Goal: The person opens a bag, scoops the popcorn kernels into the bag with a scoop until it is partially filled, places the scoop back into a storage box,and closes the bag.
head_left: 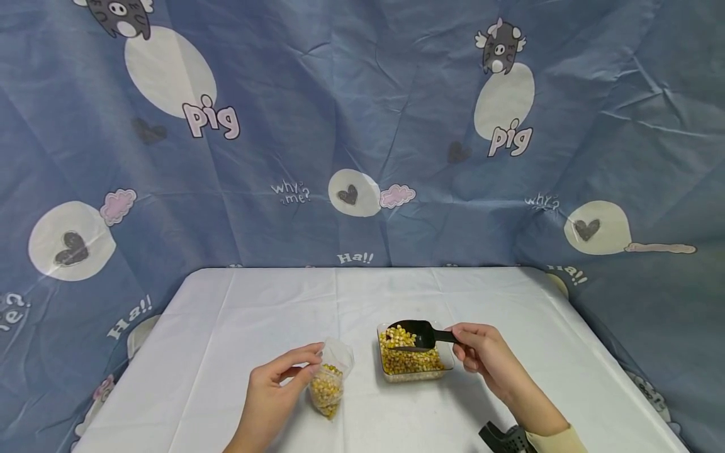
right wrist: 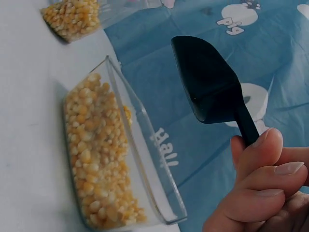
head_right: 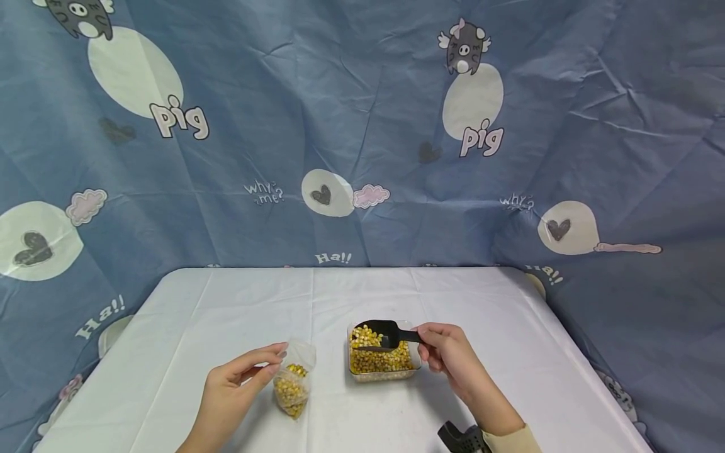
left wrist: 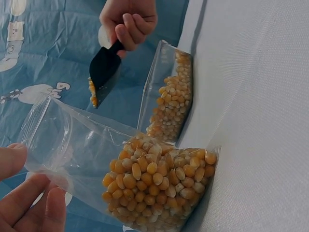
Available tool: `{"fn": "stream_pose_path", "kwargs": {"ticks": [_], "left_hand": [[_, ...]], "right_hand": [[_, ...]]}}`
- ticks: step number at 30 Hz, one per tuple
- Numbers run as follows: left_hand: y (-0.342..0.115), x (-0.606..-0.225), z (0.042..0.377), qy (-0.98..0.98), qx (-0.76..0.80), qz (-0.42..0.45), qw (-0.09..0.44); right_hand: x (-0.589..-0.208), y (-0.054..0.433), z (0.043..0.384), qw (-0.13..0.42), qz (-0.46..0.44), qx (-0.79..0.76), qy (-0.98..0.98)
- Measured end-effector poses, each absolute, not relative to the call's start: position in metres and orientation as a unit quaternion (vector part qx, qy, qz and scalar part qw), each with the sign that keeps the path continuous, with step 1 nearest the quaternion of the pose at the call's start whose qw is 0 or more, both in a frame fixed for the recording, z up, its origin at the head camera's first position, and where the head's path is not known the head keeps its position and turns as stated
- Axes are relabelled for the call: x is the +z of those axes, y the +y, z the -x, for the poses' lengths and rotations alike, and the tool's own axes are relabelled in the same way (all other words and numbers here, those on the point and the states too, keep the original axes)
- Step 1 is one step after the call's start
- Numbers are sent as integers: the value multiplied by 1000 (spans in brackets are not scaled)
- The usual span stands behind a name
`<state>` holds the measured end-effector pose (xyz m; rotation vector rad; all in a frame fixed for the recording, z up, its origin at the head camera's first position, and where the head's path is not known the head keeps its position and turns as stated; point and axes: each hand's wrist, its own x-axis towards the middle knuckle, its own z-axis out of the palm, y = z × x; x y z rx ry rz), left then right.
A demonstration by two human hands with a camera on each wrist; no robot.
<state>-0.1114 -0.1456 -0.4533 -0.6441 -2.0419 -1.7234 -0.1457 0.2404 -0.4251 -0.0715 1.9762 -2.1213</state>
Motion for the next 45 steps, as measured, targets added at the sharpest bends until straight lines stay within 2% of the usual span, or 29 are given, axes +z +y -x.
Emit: {"fn": "stream_pose_path", "kwargs": {"ticks": [25,45], "left_hand": [[-146,-451,109,-742,-610,213,178],[-146,-450,109,-736,-612,224,185]], "right_hand": [[-402,195,140,124,78,-735,662],[-384,147,142,107,138,-664,727]]}}
